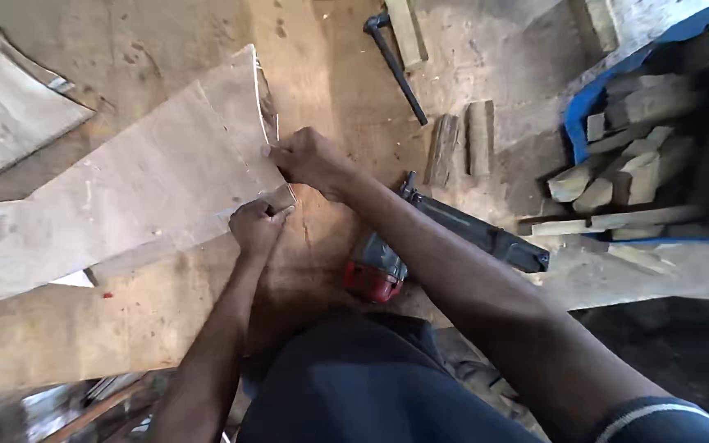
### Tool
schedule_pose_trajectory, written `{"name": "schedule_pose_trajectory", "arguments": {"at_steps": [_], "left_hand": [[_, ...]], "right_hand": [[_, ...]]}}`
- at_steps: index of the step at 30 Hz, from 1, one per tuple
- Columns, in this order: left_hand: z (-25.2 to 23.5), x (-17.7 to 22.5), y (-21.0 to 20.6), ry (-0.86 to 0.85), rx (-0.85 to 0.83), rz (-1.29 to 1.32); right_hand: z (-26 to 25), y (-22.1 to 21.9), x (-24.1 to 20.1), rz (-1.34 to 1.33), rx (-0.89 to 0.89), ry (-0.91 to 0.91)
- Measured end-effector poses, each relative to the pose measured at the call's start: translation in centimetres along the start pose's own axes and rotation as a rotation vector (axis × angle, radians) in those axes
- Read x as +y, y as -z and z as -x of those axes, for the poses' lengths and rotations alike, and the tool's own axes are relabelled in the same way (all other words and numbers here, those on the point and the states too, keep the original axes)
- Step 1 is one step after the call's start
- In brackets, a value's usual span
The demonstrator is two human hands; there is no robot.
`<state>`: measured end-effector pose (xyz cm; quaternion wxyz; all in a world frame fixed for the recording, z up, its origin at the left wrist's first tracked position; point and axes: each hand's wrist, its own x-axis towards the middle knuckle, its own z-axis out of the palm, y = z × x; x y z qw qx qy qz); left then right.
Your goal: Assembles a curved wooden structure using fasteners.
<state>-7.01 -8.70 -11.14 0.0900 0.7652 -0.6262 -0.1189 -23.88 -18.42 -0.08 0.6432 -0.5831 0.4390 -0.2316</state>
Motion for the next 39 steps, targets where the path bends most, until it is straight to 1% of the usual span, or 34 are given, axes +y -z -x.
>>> {"name": "schedule_pose_trajectory", "arguments": {"at_steps": [2, 4, 6, 7, 9, 11, 14, 16, 18, 20, 22, 24, 26, 27, 28, 29, 30, 31, 33, 34, 35, 36, 37, 39], "left_hand": [[0.2, 0.2, -0.3, -0.016, 0.038, 0.02], [0.4, -0.1, -1.1, -0.047, 0.075, 0.08], [0.4, -0.4, -1.2, -0.092, 0.083, 0.172], [0.5, -0.6, -1.3, -0.11, 0.078, 0.214], [0.7, -0.8, -1.2, -0.125, 0.044, 0.24], [0.6, -0.8, -1.2, -0.145, 0.051, 0.209], [0.5, -0.9, -1.7, -0.2, 0.104, 0.231], [0.5, -0.8, -2.1, -0.218, 0.14, 0.253], [0.4, -0.8, -2.5, -0.219, 0.147, 0.234], [0.2, -0.9, -2.7, -0.216, 0.12, 0.211], [0.2, -0.9, -2.4, -0.208, 0.081, 0.2], [0.1, -0.9, -2.1, -0.224, 0.068, 0.193], [0.1, -0.9, -2.2, -0.234, 0.087, 0.203], [0.3, -0.7, -1.6, -0.221, 0.08, 0.219], [0.6, -0.1, 0.4, -0.18, -0.009, 0.231], [1.0, 0.7, 4.1, -0.114, -0.202, 0.242], [1.5, 1.1, 6.2, -0.089, -0.261, 0.28], [1.8, 1.0, 6.9, -0.1, -0.238, 0.323], [1.8, 0.3, 6.1, -0.155, -0.192, 0.339], [1.6, -0.1, 4.8, -0.184, -0.152, 0.325], [1.1, -0.6, 2.8, -0.211, -0.067, 0.305], [0.6, -1.0, 0.0, -0.232, 0.065, 0.276], [0.3, -1.2, -1.6, -0.242, 0.141, 0.273], [0.3, -1.2, -2.2, -0.247, 0.18, 0.289]], "right_hand": [[0.1, 0.1, 0.3, -0.025, 0.008, 0.018], [1.0, 0.9, 0.6, 0.048, 0.058, 0.109], [3.8, 3.0, 0.8, 0.166, 0.131, 0.215], [6.0, 4.4, 1.0, 0.208, 0.162, 0.211], [11.4, 6.9, 1.9, 0.314, 0.232, 0.094], [16.9, 7.9, 4.2, 0.439, 0.322, -0.034], [24.1, 6.7, 8.3, 0.668, 0.341, -0.212], [26.7, 4.6, 10.3, 0.752, 0.348, -0.288], [27.2, 2.8, 12.2, 0.836, 0.373, -0.372], [25.8, 1.6, 13.2, 0.931, 0.408, -0.432], [23.9, 1.6, 13.7, 1.057, 0.37, -0.551], [22.6, 2.6, 13.3, 1.129, 0.269, -0.658], [22.4, 4.5, 11.2, 1.11, 0.17, -0.625], [22.5, 5.5, 9.1, 1.081, 0.139, -0.562], [22.6, 6.5, 6.2, 1.034, 0.117, -0.47], [22.7, 7.4, 3.0, 0.988, 0.102, -0.38], [22.8, 8.0, -0.1, 0.962, 0.089, -0.302], [22.7, 8.2, -3.4, 0.938, 0.075, -0.269], [22.1, 8.0, -9.2, 0.861, 0.07, -0.3], [21.6, 7.5, -11.6, 0.789, 0.082, -0.326], [21.0, 6.8, -13.9, 0.724, 0.085, -0.35], [20.4, 5.9, -15.9, 0.679, 0.086, -0.365], [19.6, 5.0, -17.6, 0.64, 0.084, -0.39], [17.7, 3.7, -19.6, 0.615, 0.067, -0.401]]}}
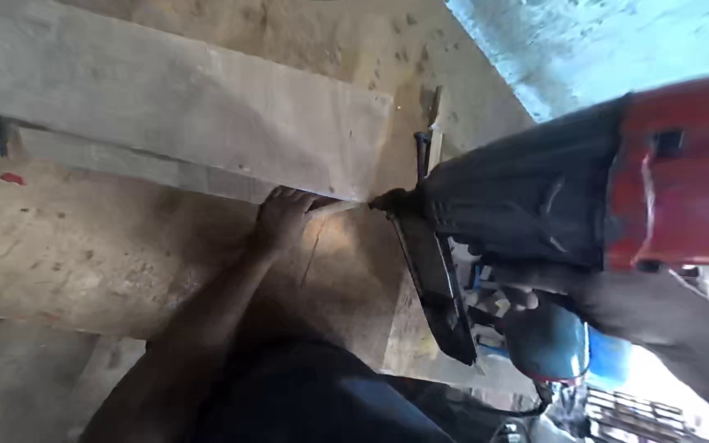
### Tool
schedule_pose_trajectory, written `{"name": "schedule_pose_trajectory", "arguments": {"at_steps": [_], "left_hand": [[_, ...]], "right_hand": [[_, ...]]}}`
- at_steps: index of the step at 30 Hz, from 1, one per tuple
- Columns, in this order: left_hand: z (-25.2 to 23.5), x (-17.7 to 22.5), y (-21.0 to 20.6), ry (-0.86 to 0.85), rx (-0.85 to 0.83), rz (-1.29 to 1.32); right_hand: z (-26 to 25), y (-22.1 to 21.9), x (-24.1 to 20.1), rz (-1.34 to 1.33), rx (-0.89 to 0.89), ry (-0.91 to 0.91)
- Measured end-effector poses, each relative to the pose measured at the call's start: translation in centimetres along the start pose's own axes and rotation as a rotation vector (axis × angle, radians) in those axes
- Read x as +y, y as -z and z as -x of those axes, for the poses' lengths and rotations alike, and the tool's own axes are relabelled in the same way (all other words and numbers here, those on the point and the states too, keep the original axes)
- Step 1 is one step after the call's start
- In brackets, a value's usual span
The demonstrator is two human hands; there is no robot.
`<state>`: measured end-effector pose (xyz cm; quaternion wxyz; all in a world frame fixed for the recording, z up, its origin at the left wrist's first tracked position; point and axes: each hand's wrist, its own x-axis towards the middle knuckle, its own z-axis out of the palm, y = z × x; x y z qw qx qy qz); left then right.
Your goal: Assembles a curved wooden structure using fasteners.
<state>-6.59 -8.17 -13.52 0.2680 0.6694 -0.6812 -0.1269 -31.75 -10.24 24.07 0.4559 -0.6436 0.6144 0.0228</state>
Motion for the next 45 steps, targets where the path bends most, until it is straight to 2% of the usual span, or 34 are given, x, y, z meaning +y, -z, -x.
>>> {"name": "schedule_pose_trajectory", "arguments": {"at_steps": [4, 10, 14, 16, 18, 24, 28, 30, 34, 36, 37, 39, 41, 45], "left_hand": [[0.2, -0.1, 0.2, -0.029, 0.082, 0.037], [0.3, -0.1, -0.3, -0.025, 0.153, 0.026], [0.3, 0.2, 0.3, -0.002, 0.11, 0.034], [0.1, 0.3, 1.2, -0.001, 0.096, 0.055], [0.3, 0.3, 1.1, -0.003, 0.087, 0.053], [0.2, 0.5, 0.9, 0.019, 0.09, 0.023], [0.0, 0.7, 1.3, 0.02, 0.078, 0.007], [0.1, 0.9, 1.4, 0.027, 0.089, -0.012], [-0.2, 1.7, 2.4, 0.093, -0.016, -0.028], [-1.1, 2.4, 2.3, 0.152, -0.112, -0.083], [-1.8, 2.7, 1.9, 0.189, -0.164, -0.11], [-2.8, 3.6, 1.4, 0.218, -0.225, -0.117], [-3.1, 4.4, 0.5, 0.209, -0.22, -0.1], [-4.3, 6.3, -1.7, 0.231, -0.229, -0.137]], "right_hand": [[-2.5, -0.7, -2.8, 0.084, -0.047, 0.076], [-3.3, -0.8, -4.4, 0.044, -0.077, -0.161], [-3.0, -1.0, -5.4, 0.052, -0.057, -0.248], [-3.0, -0.9, -5.8, 0.052, -0.046, -0.234], [-2.9, -1.2, -5.9, 0.051, -0.017, -0.224], [-2.6, -0.1, -4.1, 0.066, -0.075, -0.182], [-0.9, 0.1, -3.3, 0.141, -0.028, -0.204], [0.0, -0.6, -0.7, 0.294, -0.039, -0.203], [0.5, -3.6, 11.3, 0.308, -0.025, -0.03], [0.3, -6.9, 16.8, 0.355, 0.067, 0.053], [0.3, -8.9, 18.4, 0.426, 0.132, 0.007], [0.0, -12.8, 20.3, 0.519, 0.196, -0.159], [-0.9, -16.2, 22.2, 0.496, 0.281, -0.205], [-3.5, -19.1, 23.7, 0.293, 0.186, -0.28]]}}
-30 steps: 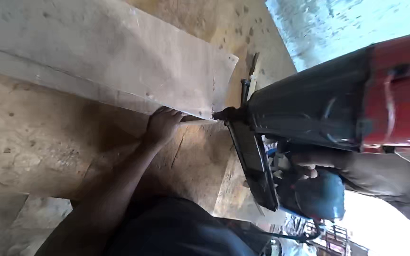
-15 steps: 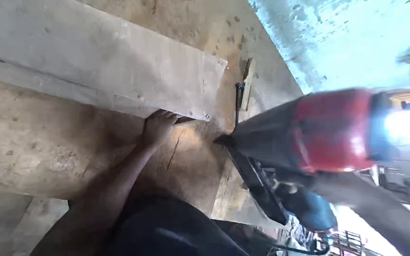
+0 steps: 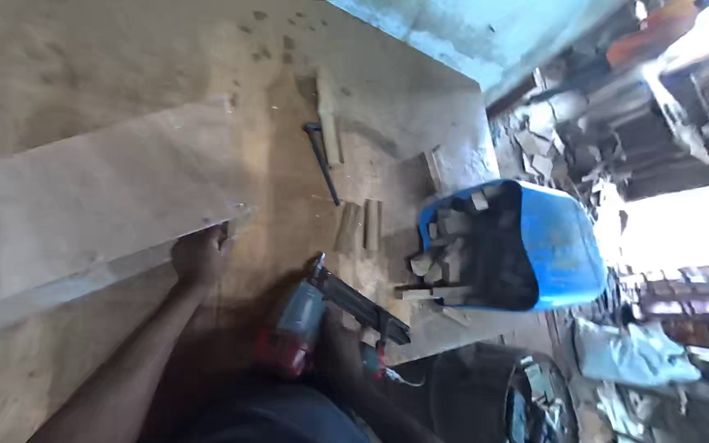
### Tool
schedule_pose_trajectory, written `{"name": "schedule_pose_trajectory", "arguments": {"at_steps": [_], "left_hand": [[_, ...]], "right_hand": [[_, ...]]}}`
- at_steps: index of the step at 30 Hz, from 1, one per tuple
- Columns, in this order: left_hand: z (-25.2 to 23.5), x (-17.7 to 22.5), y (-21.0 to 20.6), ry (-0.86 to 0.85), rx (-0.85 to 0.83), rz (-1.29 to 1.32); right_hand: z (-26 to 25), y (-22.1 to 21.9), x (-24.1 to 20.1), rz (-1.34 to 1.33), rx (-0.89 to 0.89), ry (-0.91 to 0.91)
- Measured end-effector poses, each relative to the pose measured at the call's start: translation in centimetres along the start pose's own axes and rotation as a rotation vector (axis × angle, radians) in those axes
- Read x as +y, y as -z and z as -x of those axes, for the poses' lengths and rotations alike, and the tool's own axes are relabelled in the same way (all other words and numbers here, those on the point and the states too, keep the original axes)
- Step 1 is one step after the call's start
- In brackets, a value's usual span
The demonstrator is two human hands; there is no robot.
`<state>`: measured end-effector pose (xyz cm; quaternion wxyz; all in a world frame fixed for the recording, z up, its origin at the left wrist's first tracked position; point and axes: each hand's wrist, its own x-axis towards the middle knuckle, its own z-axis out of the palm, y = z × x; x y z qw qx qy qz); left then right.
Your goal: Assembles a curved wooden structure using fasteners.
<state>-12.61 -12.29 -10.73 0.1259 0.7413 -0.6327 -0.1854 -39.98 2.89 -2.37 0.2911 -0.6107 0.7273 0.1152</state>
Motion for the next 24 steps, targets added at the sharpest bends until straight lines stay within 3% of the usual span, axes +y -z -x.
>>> {"name": "schedule_pose_trajectory", "arguments": {"at_steps": [5, 7, 14, 18, 21, 24], "left_hand": [[-1.5, 2.7, -1.6, -0.059, 0.068, -0.018], [-1.4, 3.4, -1.7, -0.069, 0.088, -0.032], [-1.4, 5.5, -2.0, -0.083, 0.05, -0.054], [-1.1, 5.7, -1.5, -0.11, -0.061, 0.031], [0.8, 6.1, -0.2, -0.085, -0.062, 0.159], [4.2, 5.4, 1.3, -0.011, -0.005, 0.291]], "right_hand": [[-2.4, 1.6, 3.6, -0.336, -0.076, 0.282], [-4.1, 3.7, 6.5, -0.345, 0.05, 0.29], [-10.8, 15.1, 20.7, -0.033, 0.608, -0.199], [-13.2, 16.9, 26.3, -0.056, 0.509, -0.442], [-12.9, 16.9, 27.8, -0.158, 0.473, -0.365], [-9.3, 18.2, 25.7, -0.444, 0.576, -0.08]]}}
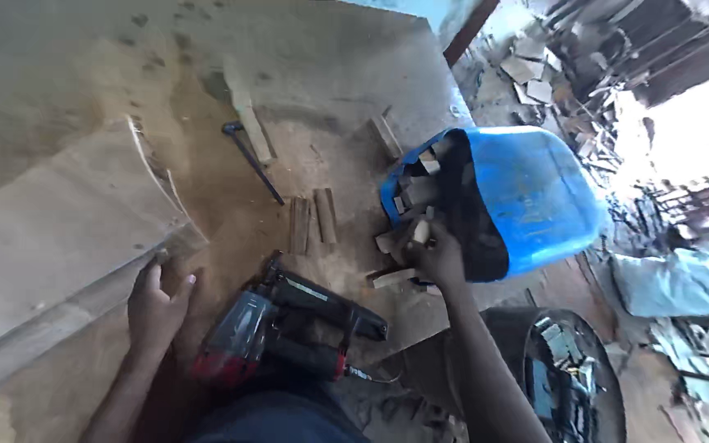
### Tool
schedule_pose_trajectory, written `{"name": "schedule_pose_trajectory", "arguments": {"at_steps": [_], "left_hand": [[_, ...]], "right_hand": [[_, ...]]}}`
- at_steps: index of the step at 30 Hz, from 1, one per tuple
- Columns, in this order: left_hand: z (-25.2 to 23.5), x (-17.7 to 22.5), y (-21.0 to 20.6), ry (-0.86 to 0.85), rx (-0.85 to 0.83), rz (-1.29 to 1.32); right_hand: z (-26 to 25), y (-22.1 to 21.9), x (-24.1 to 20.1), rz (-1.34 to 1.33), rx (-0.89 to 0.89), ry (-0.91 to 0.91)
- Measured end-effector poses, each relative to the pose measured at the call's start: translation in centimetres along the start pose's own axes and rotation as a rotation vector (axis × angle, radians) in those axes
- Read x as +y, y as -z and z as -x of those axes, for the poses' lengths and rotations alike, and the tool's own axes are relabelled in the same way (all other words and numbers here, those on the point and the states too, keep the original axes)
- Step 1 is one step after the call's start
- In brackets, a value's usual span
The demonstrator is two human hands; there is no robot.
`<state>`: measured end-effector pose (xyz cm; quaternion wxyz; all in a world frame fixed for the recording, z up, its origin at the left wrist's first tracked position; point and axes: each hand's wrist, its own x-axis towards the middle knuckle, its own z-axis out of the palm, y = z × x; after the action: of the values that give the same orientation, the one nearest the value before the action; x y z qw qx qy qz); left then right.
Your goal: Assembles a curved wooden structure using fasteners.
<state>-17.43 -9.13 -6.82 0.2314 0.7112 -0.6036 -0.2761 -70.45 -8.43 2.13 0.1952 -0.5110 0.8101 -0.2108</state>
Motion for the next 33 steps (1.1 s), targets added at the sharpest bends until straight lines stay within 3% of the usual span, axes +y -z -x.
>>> {"name": "schedule_pose_trajectory", "arguments": {"at_steps": [2, 5, 8, 10, 12, 16, 18, 21, 29, 33], "left_hand": [[3.0, -0.2, 0.8, 0.019, -0.01, 0.105], [7.2, 0.2, 1.8, -0.008, -0.07, 0.31], [9.8, 3.1, 3.4, -0.064, -0.211, 0.61], [11.0, 5.8, 4.7, -0.067, -0.326, 0.86], [11.8, 7.3, 5.7, -0.111, -0.355, 0.942], [12.5, 5.1, 7.1, -0.106, 0.034, 0.604], [13.1, 2.6, 8.3, -0.138, 0.254, 0.529], [13.8, -0.2, 10.4, -0.22, 0.487, 0.444], [15.3, -1.4, 12.6, -0.191, 0.731, 0.474], [15.4, -1.6, 12.2, -0.206, 0.753, 0.546]], "right_hand": [[2.7, 1.7, -2.8, -0.399, -0.027, 0.122], [5.4, 2.0, -7.4, -1.098, -0.321, 0.285], [6.9, -0.3, -12.0, -1.393, -0.647, 0.443], [8.3, -2.4, -15.1, -1.401, -0.817, 0.503], [10.1, -5.0, -17.5, -1.289, -0.923, 0.568], [13.9, -9.9, -22.0, -1.001, -0.889, 0.845], [16.0, -11.8, -24.7, -0.965, -0.798, 0.842], [18.3, -14.2, -26.9, -0.984, -0.819, 0.791], [18.6, -16.0, -31.1, -1.003, -0.952, 0.795], [18.7, -16.7, -31.3, -1.135, -1.044, 0.653]]}}
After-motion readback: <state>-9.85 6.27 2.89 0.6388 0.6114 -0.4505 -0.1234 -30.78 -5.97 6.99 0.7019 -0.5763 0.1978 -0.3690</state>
